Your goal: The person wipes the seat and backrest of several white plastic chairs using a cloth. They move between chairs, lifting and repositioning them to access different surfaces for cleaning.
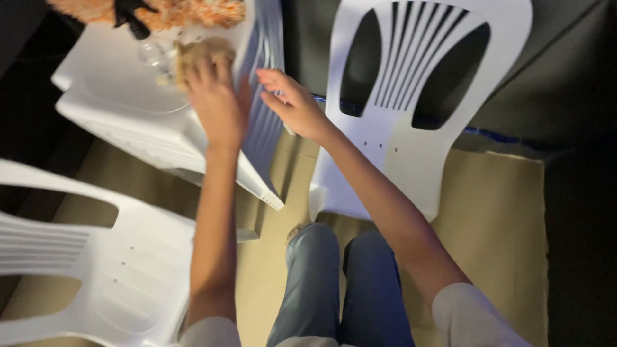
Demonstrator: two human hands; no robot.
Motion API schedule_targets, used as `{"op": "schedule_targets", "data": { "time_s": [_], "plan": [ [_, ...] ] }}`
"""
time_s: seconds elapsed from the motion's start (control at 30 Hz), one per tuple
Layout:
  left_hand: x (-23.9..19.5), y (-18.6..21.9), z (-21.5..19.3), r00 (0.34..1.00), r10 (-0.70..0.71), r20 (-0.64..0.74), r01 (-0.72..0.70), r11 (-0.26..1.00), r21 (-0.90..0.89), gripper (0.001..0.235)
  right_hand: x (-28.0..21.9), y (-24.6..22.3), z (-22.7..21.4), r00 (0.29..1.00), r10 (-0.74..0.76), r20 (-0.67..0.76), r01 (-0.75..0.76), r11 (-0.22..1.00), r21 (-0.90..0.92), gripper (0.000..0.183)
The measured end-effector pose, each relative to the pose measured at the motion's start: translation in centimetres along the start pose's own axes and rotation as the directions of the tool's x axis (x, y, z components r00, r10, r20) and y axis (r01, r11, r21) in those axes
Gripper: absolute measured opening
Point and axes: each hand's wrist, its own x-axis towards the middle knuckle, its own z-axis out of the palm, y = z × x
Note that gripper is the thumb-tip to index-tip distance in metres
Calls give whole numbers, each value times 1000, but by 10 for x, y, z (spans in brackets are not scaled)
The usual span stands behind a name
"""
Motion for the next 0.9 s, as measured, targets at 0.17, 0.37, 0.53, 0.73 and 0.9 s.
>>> {"op": "schedule_targets", "data": {
  "time_s": [0.17, 0.37, 0.53, 0.73, 0.9],
  "plan": [
    [-62, 60, 71, 902, 20, 432, 169, 903, -394, 37, -95, 100, -81, 953, 172, -248, -194, 979, -67, 32],
    [-203, 83, 238, 502, 130, 855, 284, 909, -305, 76, -292, 257, -196, 672, 320, -668, -596, 769, -231, 28],
    [-255, 103, 302, 258, 25, 966, 448, 883, -142, 112, -417, 289, -223, 503, 205, -840, -861, 211, -463, 49],
    [-302, 104, 373, 580, 98, 809, 306, 894, -327, 118, -459, 314, -217, 127, 709, -694, -966, 248, 77, 75],
    [-238, 126, 309, 287, -48, 957, 539, 833, -120, 83, -482, 294, -178, 48, 649, -759, -963, 232, 138, 77]
  ]
}}
